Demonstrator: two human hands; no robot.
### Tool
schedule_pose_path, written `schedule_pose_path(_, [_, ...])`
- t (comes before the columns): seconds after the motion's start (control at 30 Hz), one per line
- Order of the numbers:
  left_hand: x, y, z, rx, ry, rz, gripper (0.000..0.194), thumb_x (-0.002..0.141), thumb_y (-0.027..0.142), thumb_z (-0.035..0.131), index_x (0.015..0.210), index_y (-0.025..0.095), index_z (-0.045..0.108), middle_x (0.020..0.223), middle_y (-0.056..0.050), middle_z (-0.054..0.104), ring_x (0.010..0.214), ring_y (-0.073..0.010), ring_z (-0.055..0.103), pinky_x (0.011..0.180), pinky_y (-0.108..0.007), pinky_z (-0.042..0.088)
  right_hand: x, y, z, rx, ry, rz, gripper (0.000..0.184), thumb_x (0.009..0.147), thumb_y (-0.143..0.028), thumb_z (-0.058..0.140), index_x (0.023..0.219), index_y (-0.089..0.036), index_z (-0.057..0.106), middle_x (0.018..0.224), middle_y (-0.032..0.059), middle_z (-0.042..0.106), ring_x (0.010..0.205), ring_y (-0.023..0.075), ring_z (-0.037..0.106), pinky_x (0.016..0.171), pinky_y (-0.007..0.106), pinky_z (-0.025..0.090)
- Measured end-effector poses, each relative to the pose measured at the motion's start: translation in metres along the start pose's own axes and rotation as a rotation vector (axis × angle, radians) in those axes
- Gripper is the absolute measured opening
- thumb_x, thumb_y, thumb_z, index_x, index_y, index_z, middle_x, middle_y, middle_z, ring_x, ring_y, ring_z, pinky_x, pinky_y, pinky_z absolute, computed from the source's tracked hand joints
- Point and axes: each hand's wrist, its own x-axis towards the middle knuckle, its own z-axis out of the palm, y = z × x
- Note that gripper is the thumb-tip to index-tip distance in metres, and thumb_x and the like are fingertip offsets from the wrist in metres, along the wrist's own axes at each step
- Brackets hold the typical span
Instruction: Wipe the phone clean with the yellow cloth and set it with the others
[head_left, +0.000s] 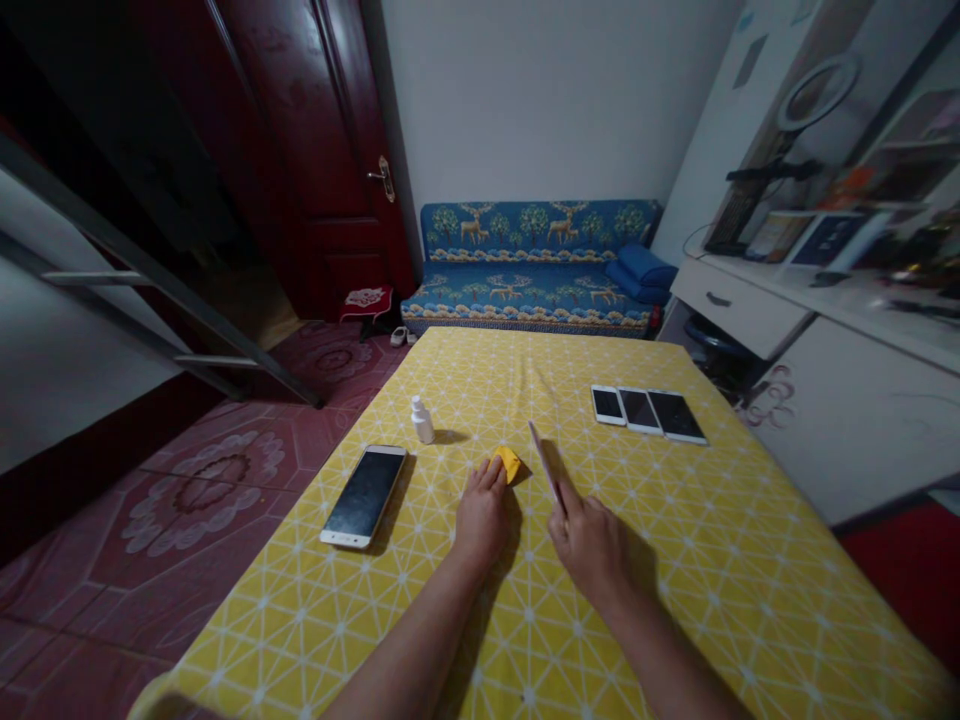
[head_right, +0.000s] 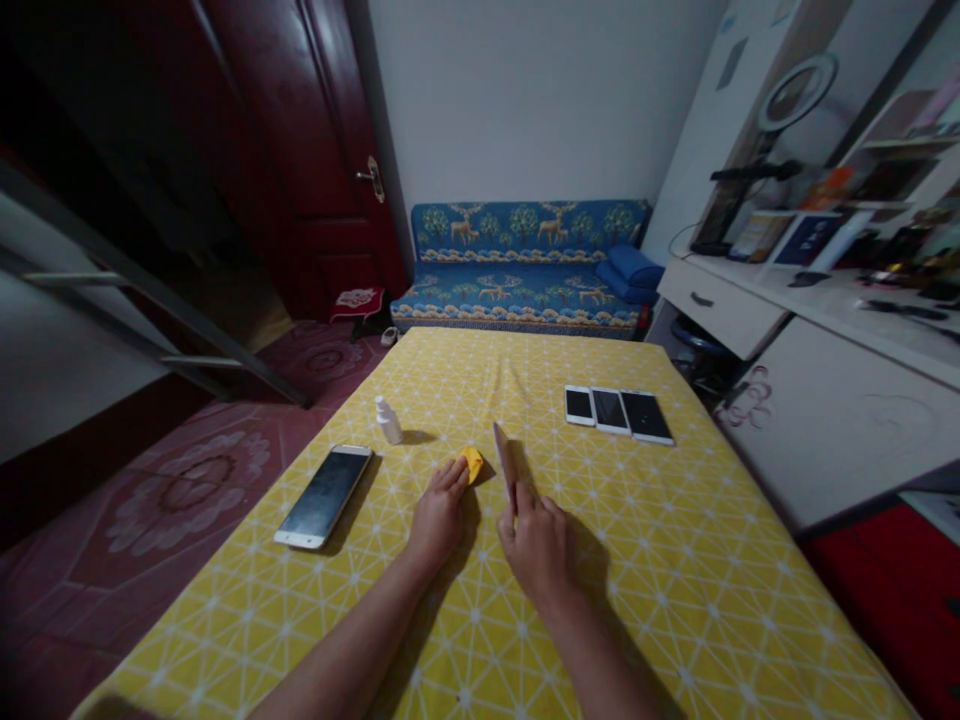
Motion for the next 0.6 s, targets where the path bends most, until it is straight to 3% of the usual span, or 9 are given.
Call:
schedule_pose_path(0.13, [0.000,-0.001,0.001,0.020,-0.011,0.007,0.067,0.072,-0.002,0.046,0.136,0.013,0.057,0.148,-0.010,0.049,0.142,-0.0293,0.039,0.120,-0.049,0.031,0.002,0.029,0.004,0.316,0.021,0.307,0.041,0.092,-0.032,0.033,0.087,-0.016,0.070,0.066,0.0106,0.069,0.060,0.0215,0.063,0.058,0.031,0.041])
schedule_pose_path(0.33, [-0.001,-0.006,0.003,0.029,-0.010,0.016,0.071,0.068,-0.005,0.044,0.136,0.012,0.057,0.148,-0.010,0.050,0.142,-0.0290,0.039,0.120,-0.049,0.032,0.002,0.061,0.007,1.025,0.044,0.726,0.036,0.075,-0.037,0.053,0.103,-0.018,0.064,0.059,0.0000,0.067,0.055,0.0200,0.066,0.056,0.031,0.055])
schedule_pose_path(0.47, [-0.001,-0.008,0.004,0.011,-0.007,0.013,0.075,0.066,-0.006,0.045,0.137,0.015,0.056,0.148,-0.008,0.050,0.141,-0.0286,0.041,0.119,-0.048,0.033,-0.001,0.071,0.002,1.257,0.133,0.844,0.041,0.066,-0.040,0.066,0.098,-0.015,0.062,0.068,0.0029,0.071,0.065,0.0209,0.071,0.067,0.033,0.061])
schedule_pose_path(0.6, [-0.001,-0.008,0.004,-0.014,0.005,0.007,0.070,0.070,-0.005,0.044,0.135,0.016,0.058,0.147,-0.008,0.051,0.141,-0.0280,0.040,0.119,-0.048,0.033,-0.001,0.084,0.008,1.301,0.302,0.868,0.044,0.060,-0.039,0.071,0.096,-0.016,0.059,0.069,0.0031,0.070,0.065,0.0218,0.071,0.070,0.036,0.061])
